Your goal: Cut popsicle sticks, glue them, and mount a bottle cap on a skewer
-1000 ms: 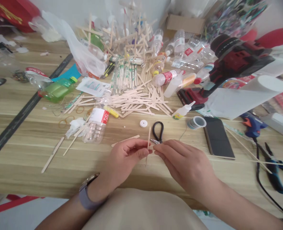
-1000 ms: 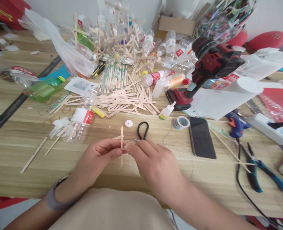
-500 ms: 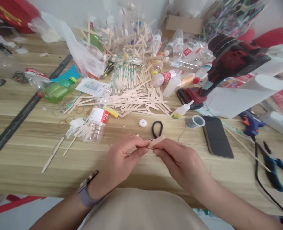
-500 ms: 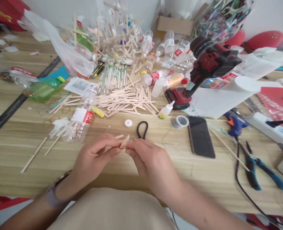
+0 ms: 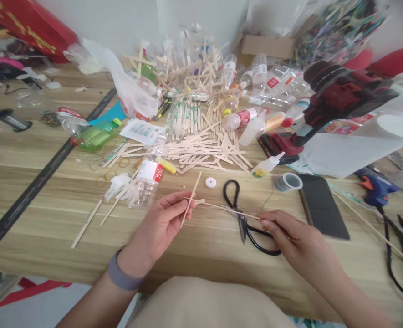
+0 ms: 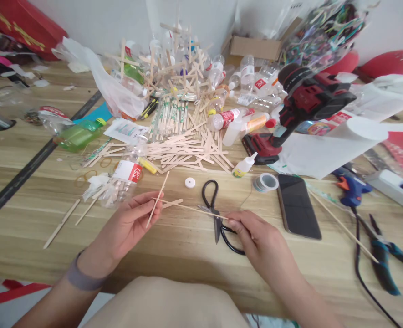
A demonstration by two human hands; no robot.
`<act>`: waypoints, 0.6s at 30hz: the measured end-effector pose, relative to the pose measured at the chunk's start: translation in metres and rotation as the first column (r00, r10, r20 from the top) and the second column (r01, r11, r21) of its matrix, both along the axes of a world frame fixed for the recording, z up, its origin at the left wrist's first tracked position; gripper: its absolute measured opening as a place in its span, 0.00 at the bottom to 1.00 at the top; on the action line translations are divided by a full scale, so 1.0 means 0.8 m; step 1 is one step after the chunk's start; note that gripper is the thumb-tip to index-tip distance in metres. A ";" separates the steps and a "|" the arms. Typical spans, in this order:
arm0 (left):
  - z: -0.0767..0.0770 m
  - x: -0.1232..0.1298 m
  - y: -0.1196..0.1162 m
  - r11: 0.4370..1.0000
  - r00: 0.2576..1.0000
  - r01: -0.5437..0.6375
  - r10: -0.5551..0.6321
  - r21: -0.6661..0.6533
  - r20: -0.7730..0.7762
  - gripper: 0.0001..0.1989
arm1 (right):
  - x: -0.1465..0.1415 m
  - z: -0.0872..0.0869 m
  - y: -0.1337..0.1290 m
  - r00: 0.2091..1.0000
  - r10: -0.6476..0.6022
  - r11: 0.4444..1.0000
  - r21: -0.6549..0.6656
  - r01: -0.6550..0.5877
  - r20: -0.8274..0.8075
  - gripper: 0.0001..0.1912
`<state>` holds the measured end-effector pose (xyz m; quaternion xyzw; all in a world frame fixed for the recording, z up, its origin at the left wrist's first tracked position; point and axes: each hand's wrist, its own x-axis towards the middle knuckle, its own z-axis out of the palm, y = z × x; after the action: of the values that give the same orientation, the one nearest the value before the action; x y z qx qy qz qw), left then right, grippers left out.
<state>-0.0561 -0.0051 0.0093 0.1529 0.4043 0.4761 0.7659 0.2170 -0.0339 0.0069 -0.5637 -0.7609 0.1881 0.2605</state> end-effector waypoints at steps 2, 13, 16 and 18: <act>0.001 0.000 -0.002 0.999 0.999 0.002 -0.001 -0.035 0.041 0.11 | 0.003 -0.003 -0.002 1.000 -0.016 0.998 -0.057 0.016 -0.012 0.10; 0.003 0.009 -0.013 0.996 0.981 0.018 -0.035 0.088 0.191 0.10 | -0.025 0.015 -0.011 0.987 -0.055 0.948 -0.319 0.005 -0.148 0.15; 0.008 0.023 -0.015 0.961 0.995 0.013 -0.040 0.275 0.093 0.11 | -0.062 0.021 -0.007 0.969 -0.055 0.943 -0.331 -0.030 -0.243 0.13; 0.015 0.029 -0.011 0.930 0.999 0.014 -0.029 0.367 0.033 0.10 | -0.088 0.018 -0.001 0.947 0.012 0.931 -0.342 -0.128 -0.321 0.12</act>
<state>-0.0329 -0.0138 0.0216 0.2885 0.2918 0.5376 0.7366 0.1469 -0.0349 0.0211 -0.5368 -0.6826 0.4198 0.2639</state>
